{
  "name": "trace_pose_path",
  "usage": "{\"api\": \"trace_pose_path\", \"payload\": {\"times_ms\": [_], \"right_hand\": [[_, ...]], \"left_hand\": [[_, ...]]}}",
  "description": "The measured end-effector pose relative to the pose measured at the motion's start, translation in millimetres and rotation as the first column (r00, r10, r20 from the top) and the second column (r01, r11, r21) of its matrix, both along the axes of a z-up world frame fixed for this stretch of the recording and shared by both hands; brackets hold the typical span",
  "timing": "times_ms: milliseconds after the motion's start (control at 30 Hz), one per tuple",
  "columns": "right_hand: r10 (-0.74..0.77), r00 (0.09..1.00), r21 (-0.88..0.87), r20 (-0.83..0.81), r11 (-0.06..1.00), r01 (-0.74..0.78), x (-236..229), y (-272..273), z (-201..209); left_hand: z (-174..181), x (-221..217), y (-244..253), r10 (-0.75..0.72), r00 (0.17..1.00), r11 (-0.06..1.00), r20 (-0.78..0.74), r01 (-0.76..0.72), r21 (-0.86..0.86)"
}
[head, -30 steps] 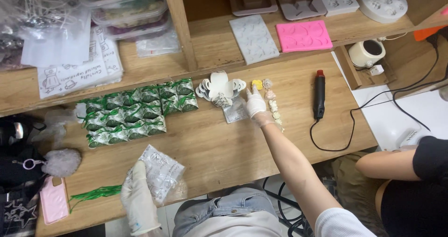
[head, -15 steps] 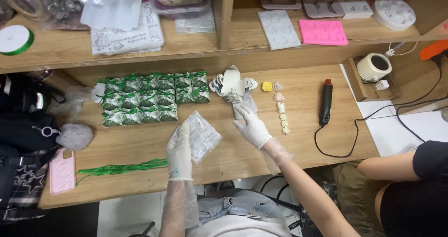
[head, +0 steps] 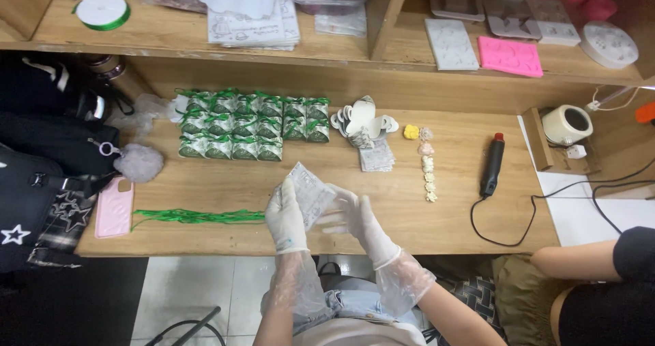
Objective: The person wraps small rectangular items in green patterned paper, folding the paper around each item and tying it with green ribbon, then places the finished wrapped item on a stack of completed ones on the workbench. They also open a small plastic bag and handle its contents between wrapping cycles.
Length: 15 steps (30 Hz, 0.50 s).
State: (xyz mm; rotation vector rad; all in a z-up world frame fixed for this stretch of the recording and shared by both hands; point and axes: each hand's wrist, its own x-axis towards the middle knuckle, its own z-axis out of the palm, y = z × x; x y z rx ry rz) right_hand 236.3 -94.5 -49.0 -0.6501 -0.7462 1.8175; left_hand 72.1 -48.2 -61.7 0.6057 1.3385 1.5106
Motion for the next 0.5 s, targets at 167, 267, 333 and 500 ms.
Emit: {"api": "trace_pose_path", "payload": {"times_ms": [167,267,333,500], "right_hand": [[-0.186,0.86,-0.047,0.476,0.971,0.236,-7,-15,-18],[-0.248,0.835,-0.048,0.492,0.949,0.31,-1,-11,-31],[-0.29,0.818,-0.016,0.497,0.939,0.343,0,-11,-16],[-0.153,0.946,-0.168,0.286,0.964,0.206,1,-10,20]], "left_hand": [[1,-2,-15,-0.001,0.999,1.0,0.044,0.001,0.003],[12,-2,-18,-0.016,0.998,1.0,0.063,0.016,0.005],[22,-2,-20,-0.033,0.997,0.999,0.069,0.033,0.0],[42,5,-25,-0.03,0.994,0.999,0.103,0.032,-0.018]]}}
